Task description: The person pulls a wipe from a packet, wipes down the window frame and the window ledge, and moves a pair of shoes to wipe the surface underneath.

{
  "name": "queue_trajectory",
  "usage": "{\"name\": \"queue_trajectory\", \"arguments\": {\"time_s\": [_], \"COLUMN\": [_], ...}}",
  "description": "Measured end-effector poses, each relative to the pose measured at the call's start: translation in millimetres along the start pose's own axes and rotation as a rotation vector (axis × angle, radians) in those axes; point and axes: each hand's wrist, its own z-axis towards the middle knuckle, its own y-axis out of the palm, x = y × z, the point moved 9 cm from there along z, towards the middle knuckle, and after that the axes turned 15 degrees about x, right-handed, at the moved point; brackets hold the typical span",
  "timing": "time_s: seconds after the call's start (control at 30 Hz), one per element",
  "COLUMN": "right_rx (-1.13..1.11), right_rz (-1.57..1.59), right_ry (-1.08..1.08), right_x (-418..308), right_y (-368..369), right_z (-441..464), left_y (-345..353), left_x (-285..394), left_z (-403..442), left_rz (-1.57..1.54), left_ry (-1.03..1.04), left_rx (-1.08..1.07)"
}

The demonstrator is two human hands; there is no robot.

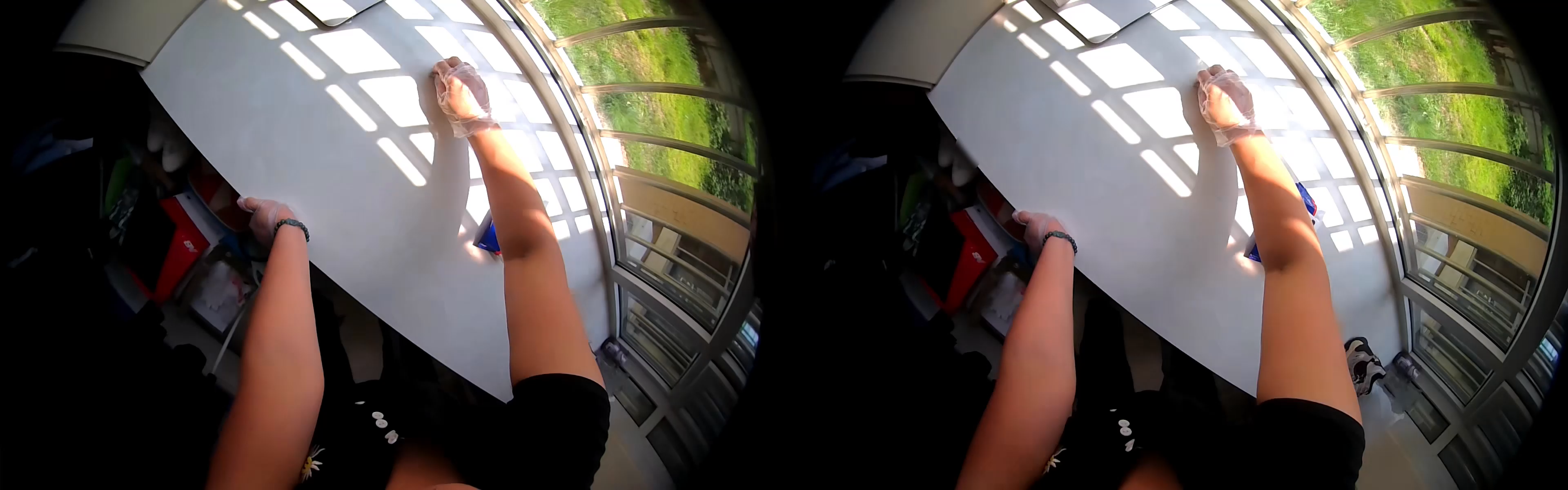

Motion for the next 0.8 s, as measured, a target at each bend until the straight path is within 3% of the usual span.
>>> {"name": "queue_trajectory", "arguments": {"time_s": [0.13,0.17,0.23,0.33,0.43,0.5,0.57,0.6,0.67,0.73,0.77,0.8], "right_rx": [-0.031,-0.292,-0.283,-0.522,-0.449,-0.152,-0.092,-0.087,-0.183,-0.181,-0.061,-0.167], "right_rz": [0.022,0.004,0.041,0.167,0.246,0.316,0.448,0.769,1.065,0.591,0.256,0.19], "right_ry": [0.026,0.198,0.015,-0.037,-0.016,0.027,0.154,0.455,1.047,0.67,0.016,-0.09], "right_x": [-34,-55,-95,-143,-126,-111,-91,-70,-61,-96,-136,-155], "right_y": [-47,-70,-108,-144,-125,-96,-33,14,100,95,85,88], "right_z": [-93,-125,-208,-281,-227,-130,-52,-24,13,40,45,27], "left_y": [3,4,2,-1,3,-1,0,2,1,1,-1,-3], "left_x": [-1,-3,-1,-1,0,-2,-2,-1,-1,-1,1,-2], "left_z": [11,11,9,7,20,15,16,17,17,16,14,14], "left_rz": [-0.017,-0.023,0.003,0.027,0.008,0.023,-0.009,-0.021,-0.029,-0.003,0.014,0.036], "left_ry": [0.023,0.02,0.041,0.051,0.085,0.043,0.052,0.057,0.053,0.057,0.064,0.071], "left_rx": [0.026,0.0,0.044,0.085,0.064,0.068,0.056,0.042,0.065,0.077,0.089,0.098]}}
